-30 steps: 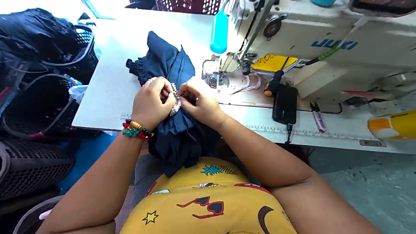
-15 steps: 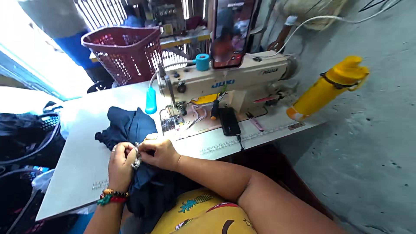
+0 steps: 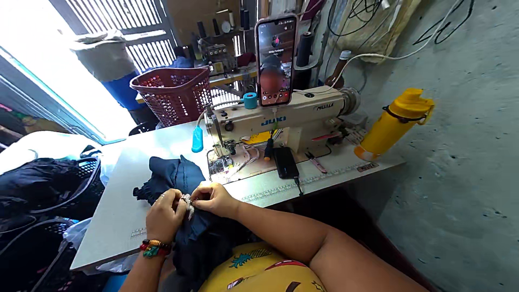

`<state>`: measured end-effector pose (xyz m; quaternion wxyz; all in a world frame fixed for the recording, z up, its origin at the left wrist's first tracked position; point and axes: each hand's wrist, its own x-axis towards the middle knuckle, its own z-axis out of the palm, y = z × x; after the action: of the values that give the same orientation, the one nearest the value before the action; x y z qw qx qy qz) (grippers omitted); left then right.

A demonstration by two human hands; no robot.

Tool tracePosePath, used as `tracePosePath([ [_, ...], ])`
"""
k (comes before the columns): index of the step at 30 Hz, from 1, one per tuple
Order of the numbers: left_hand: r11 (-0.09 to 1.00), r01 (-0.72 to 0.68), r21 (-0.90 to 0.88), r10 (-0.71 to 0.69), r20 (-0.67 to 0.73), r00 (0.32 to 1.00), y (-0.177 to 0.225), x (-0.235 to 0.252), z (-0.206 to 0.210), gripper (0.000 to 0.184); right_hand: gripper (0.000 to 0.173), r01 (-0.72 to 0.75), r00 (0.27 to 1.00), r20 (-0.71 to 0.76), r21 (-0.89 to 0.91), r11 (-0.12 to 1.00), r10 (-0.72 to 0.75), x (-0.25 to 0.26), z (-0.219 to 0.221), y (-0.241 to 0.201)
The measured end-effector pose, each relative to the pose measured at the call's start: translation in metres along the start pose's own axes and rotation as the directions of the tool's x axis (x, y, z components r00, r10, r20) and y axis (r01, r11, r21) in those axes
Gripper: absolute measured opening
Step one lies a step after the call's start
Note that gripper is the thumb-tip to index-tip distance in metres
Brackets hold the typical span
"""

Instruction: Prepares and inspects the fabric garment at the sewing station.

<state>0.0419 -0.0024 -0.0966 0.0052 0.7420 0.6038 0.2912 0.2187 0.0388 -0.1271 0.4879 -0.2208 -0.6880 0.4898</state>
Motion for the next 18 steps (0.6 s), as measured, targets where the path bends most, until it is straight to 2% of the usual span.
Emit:
tracePosePath([
  [2, 0.986, 0.136, -0.096, -0.141, -0.044, 0.989, 0.008, -0.002, 0.007, 0.036, 0.013, 0.031, 0.999, 0.025, -0.015, 0.999, -0.030, -0.001, 0.000, -0.001],
  [4, 0.974, 0.169, -0.151, -0.179, -0.060, 0.982, 0.012, -0.007, 0.012, 0.036, 0.014, 0.017, 0.996, 0.090, -0.084, 0.996, -0.010, -0.003, -0.002, -0.005],
  [8, 0.997, 0.031, -0.067, -0.030, 0.017, 0.999, 0.007, -0.013, 0.003, 0.034, 0.021, -0.054, 0.977, 0.181, -0.285, 0.957, 0.109, -0.005, -0.003, -0.021],
  [11, 0.996, -0.069, 0.054, 0.064, 0.093, 0.994, 0.008, -0.014, -0.008, 0.032, 0.024, -0.083, 0.968, 0.195, -0.344, 0.935, 0.157, -0.009, 0.002, -0.025],
  [14, 0.995, -0.048, 0.089, 0.041, 0.078, 0.996, 0.012, -0.008, -0.006, 0.029, 0.023, -0.063, 0.975, 0.188, -0.279, 0.958, 0.119, -0.007, -0.002, -0.021],
  [18, 0.994, 0.105, 0.005, -0.105, 0.024, 0.994, 0.019, 0.003, 0.004, 0.029, 0.015, -0.040, 0.987, 0.152, -0.028, 0.999, 0.044, -0.008, -0.008, -0.012],
])
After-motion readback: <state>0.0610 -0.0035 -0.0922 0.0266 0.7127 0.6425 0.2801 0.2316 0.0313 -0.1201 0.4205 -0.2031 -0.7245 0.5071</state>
